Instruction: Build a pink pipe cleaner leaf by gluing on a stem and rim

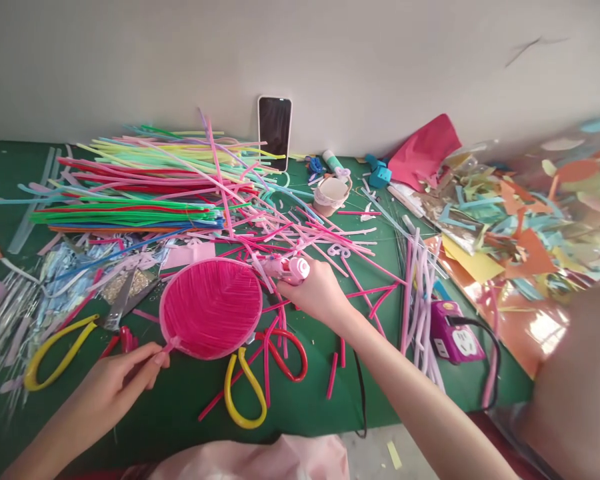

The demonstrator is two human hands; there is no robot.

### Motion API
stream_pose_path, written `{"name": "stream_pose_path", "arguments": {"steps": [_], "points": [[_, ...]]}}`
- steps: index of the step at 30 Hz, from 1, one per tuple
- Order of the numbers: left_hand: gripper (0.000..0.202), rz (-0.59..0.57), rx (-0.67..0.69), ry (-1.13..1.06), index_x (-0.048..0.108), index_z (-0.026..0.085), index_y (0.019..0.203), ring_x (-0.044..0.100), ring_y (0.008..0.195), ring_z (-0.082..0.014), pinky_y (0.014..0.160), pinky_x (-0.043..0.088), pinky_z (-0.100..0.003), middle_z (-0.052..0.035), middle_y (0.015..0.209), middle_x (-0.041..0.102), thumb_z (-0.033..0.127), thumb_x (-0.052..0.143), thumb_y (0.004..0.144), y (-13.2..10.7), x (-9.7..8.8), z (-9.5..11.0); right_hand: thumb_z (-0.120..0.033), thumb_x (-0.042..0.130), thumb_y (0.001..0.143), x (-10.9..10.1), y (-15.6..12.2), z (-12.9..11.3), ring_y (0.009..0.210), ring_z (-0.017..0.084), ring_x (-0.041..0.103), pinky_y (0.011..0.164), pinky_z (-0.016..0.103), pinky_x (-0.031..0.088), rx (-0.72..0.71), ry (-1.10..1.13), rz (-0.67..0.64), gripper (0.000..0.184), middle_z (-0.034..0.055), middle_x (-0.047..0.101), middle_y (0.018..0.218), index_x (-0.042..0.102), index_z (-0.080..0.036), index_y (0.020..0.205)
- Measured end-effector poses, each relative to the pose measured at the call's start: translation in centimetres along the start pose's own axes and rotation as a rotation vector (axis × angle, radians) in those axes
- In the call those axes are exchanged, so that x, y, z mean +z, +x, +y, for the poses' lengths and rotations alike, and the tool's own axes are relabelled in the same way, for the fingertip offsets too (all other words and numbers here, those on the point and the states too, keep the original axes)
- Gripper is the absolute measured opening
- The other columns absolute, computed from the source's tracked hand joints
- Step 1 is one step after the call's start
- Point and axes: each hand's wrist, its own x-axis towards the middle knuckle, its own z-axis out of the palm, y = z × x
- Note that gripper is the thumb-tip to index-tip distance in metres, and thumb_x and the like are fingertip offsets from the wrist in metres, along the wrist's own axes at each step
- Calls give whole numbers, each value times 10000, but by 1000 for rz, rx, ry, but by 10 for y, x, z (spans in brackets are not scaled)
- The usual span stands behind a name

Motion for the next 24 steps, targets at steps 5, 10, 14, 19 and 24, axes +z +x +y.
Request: {"name": "stream_pose_path", "arguments": {"steps": [5,10,14,19,24], "points": [[439,-16,-20,-9,601,221,772,578,527,-149,507,409,-207,20,582,552,565,376,924,0,0,4,-265,539,666,4,5,-1,497,98,349,472,251,272,-50,-51,-20,192,-60,439,535,366,-228,593],[422,-6,-6,-14,612,221,773,579,522,-149,496,415,-200,17,576,562,544,387,923,-1,1,2,-264,551,663,8,8,0,496,104,344,486,264,257,-57,-117,3,226,-50,436,530,344,-231,579],[405,21,-6,-27,627,220,767,590,514,-150,497,431,-198,13,570,586,531,409,907,-1,2,3,-272,550,668,8,10,0,503,110,376,489,261,267,-45,-141,-4,188,-44,472,552,381,-230,598],[400,38,4,-24,630,222,750,579,498,-147,491,430,-195,13,558,593,527,420,902,1,1,5,-257,554,660,7,8,-3,483,105,356,483,259,271,-23,-149,-12,202,-51,449,533,367,-230,588],[402,36,10,-34,621,225,736,577,493,-148,487,428,-196,17,550,579,536,424,897,1,2,4,-222,546,651,3,3,-5,460,104,381,466,254,265,9,-146,-13,183,-48,474,523,378,-230,577]]}}
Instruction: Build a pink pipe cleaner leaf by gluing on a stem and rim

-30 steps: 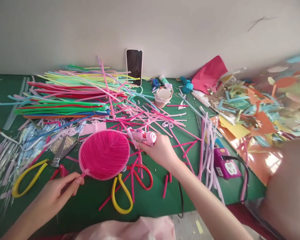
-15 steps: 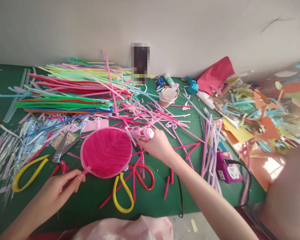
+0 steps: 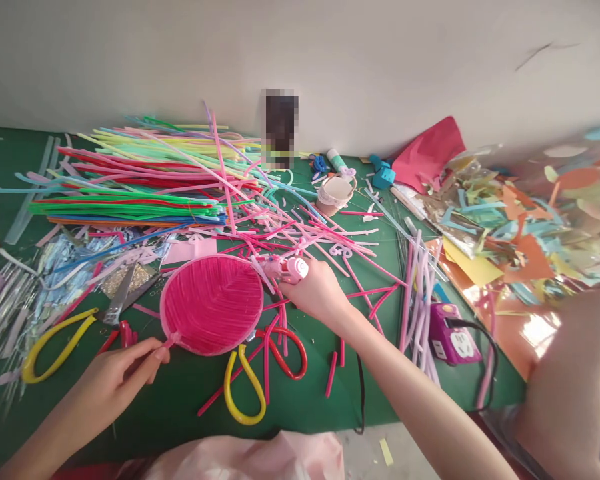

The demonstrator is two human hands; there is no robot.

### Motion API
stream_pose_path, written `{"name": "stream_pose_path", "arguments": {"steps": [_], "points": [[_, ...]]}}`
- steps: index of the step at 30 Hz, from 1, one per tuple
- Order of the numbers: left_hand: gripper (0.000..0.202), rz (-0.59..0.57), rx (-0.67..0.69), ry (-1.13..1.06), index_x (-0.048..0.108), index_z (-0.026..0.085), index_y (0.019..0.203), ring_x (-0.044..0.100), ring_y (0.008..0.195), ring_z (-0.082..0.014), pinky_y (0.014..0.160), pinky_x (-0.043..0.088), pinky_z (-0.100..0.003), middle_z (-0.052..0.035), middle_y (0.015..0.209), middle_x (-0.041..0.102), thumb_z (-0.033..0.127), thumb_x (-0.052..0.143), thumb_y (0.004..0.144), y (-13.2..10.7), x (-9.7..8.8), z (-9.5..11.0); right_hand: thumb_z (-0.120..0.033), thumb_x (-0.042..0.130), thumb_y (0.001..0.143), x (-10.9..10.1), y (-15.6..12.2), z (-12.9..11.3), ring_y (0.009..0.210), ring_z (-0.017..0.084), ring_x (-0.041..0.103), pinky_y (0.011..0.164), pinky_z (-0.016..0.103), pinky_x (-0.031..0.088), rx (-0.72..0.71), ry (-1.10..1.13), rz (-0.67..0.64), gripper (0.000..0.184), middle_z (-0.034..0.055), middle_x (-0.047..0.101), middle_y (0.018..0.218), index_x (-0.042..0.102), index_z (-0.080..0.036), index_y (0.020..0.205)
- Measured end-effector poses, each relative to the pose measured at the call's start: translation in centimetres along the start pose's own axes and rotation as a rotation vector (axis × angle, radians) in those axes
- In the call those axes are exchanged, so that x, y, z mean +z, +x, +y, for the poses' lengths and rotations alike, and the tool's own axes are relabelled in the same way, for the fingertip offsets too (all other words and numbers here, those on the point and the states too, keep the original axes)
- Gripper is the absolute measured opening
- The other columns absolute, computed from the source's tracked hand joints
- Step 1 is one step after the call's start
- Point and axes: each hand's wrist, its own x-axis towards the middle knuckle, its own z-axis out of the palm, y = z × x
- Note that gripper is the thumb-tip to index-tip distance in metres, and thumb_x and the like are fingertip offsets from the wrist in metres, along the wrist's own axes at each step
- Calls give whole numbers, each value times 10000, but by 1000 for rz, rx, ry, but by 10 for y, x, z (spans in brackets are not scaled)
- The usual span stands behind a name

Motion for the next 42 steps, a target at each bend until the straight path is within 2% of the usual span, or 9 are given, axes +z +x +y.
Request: {"name": "stream_pose_path", "arguments": {"steps": [3,16,21,28,33,42], "points": [[396,-6,-14,-2,616,223,733,590,509,-154,500,431,-203,14,558,583,532,428,894,-1,0,0,-222,554,652,-1,-3,2,463,106,398,472,251,265,-4,-4,-5,164,-46,492,521,406,-228,583],[427,-22,-53,19,595,224,734,567,508,-158,498,414,-220,16,562,551,572,394,878,1,-1,4,-262,551,661,-2,-19,6,482,113,396,478,257,277,-2,-37,0,214,-40,488,528,356,-232,579],[422,-34,-54,35,598,225,761,570,530,-156,524,417,-224,18,586,555,570,390,889,-1,-1,-2,-277,549,694,-1,-21,9,512,121,428,496,257,290,-26,-44,-27,174,-34,531,558,408,-230,605],[458,-48,-59,53,591,223,757,561,523,-154,527,406,-233,20,580,549,601,366,885,0,-2,-1,-228,542,683,-4,-27,8,470,101,349,492,254,259,-59,-77,-14,215,-51,441,516,346,-232,594],[465,-46,-57,56,588,221,764,551,515,-151,531,406,-237,24,576,534,605,358,885,1,-2,2,-220,539,687,-6,-31,8,468,97,335,489,251,249,-73,-89,-6,233,-57,431,516,329,-230,589],[444,-56,-61,47,574,221,749,577,543,-158,549,415,-240,22,583,542,586,362,885,0,-3,2,-351,630,710,-5,-23,12,512,112,412,493,241,304,-31,44,45,265,-44,523,532,433,-222,588]]}}
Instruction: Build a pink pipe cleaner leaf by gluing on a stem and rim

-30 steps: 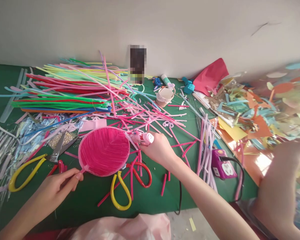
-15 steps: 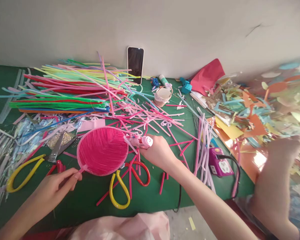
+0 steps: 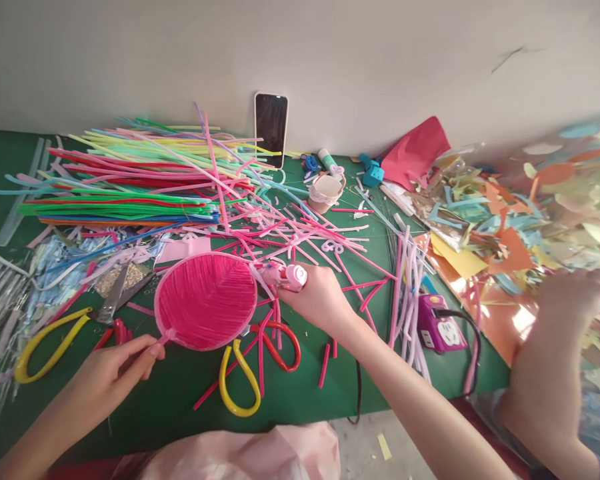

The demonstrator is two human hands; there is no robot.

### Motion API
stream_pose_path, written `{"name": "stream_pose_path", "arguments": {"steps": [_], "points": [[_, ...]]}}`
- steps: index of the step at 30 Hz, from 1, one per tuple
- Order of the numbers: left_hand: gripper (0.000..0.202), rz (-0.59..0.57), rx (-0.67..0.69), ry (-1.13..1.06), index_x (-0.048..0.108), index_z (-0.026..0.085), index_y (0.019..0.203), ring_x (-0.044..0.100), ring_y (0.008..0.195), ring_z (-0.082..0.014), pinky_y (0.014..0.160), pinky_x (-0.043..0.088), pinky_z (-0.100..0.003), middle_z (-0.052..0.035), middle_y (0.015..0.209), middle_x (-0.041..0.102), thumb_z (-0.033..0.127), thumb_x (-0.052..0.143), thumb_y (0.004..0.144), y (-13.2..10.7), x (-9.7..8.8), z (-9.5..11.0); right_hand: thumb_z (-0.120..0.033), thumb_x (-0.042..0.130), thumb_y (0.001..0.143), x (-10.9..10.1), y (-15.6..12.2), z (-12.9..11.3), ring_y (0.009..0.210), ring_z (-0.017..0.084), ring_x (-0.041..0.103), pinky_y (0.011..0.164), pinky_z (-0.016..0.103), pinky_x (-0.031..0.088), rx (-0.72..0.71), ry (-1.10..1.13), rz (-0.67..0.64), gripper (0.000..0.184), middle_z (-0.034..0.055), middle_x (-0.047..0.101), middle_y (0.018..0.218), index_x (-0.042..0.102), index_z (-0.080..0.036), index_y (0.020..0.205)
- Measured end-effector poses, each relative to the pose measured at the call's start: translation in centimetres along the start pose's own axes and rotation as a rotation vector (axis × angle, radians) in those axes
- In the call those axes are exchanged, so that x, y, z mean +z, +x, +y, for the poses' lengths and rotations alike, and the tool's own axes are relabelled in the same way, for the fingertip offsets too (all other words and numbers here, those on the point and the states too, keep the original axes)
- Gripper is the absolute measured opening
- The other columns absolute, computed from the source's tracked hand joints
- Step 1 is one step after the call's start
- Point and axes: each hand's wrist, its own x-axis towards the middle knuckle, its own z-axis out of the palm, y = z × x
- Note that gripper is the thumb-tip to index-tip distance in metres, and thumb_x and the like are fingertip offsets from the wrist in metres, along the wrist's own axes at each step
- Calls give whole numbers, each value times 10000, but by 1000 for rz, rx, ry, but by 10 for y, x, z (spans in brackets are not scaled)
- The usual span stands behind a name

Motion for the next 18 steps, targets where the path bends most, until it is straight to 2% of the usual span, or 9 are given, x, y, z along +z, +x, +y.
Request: {"name": "stream_pose_path", "arguments": {"steps": [5,9,18], "points": [[423,1,-7,3,577,223,745,567,536,-156,538,408,-239,22,590,547,569,375,883,-1,1,-2,-301,610,682,3,4,0,507,122,464,496,245,320,5,-31,18,198,-44,554,555,436,-228,625],[428,11,-11,-13,588,224,748,588,553,-160,544,420,-234,19,592,556,579,386,875,0,2,-3,-251,577,658,4,5,0,489,111,442,492,244,308,14,-45,38,216,-50,522,544,367,-234,612],[441,13,5,-11,588,221,754,572,535,-155,524,409,-230,20,584,542,584,375,886,-1,1,-4,-209,542,651,5,6,-4,479,106,418,493,241,294,29,-76,18,198,-52,499,543,350,-237,614]]}}
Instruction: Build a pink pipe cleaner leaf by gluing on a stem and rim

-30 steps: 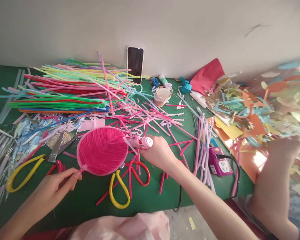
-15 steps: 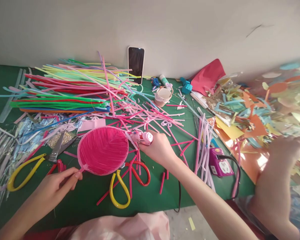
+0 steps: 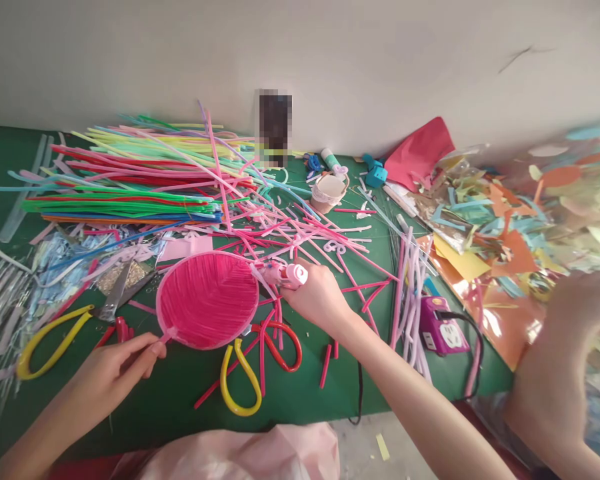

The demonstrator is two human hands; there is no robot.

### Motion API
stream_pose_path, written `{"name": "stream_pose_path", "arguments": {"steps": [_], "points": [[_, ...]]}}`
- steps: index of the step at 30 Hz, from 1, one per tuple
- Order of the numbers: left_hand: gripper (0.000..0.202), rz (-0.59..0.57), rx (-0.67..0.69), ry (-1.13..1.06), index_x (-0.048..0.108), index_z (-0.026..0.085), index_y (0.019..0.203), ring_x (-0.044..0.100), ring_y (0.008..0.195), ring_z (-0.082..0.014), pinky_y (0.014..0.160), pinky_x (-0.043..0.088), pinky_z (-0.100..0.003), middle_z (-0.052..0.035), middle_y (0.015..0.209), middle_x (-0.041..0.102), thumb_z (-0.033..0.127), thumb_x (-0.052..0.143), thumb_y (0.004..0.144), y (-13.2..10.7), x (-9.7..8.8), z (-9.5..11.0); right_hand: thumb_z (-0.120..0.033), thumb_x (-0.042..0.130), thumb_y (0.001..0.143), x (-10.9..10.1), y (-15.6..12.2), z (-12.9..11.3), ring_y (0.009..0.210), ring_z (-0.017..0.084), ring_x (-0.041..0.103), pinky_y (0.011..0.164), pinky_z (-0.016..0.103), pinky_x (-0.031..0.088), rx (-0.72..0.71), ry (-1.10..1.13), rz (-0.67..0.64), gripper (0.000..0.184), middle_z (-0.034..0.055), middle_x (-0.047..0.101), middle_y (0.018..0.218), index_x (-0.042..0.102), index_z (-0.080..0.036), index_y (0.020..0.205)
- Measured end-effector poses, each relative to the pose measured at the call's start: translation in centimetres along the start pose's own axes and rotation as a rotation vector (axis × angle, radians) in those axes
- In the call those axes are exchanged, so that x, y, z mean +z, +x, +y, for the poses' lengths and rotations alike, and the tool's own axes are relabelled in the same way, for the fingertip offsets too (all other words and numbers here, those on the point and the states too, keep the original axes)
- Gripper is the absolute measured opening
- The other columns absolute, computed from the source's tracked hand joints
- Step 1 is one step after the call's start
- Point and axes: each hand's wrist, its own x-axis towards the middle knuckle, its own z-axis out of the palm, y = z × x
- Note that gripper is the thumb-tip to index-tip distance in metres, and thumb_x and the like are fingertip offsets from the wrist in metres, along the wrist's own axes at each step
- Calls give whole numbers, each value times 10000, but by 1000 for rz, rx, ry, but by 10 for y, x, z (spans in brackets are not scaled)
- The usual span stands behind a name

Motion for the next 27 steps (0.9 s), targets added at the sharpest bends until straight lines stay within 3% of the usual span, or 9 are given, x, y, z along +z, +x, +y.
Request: {"name": "stream_pose_path", "arguments": {"steps": [27], "points": [[425,38,30,4,609,227,752,553,506,-152,513,399,-229,27,552,542,571,397,885,2,0,2,-179,529,680,-1,-20,7,477,114,371,481,262,248,-43,-106,-50,222,-49,460,533,327,-240,612]]}}
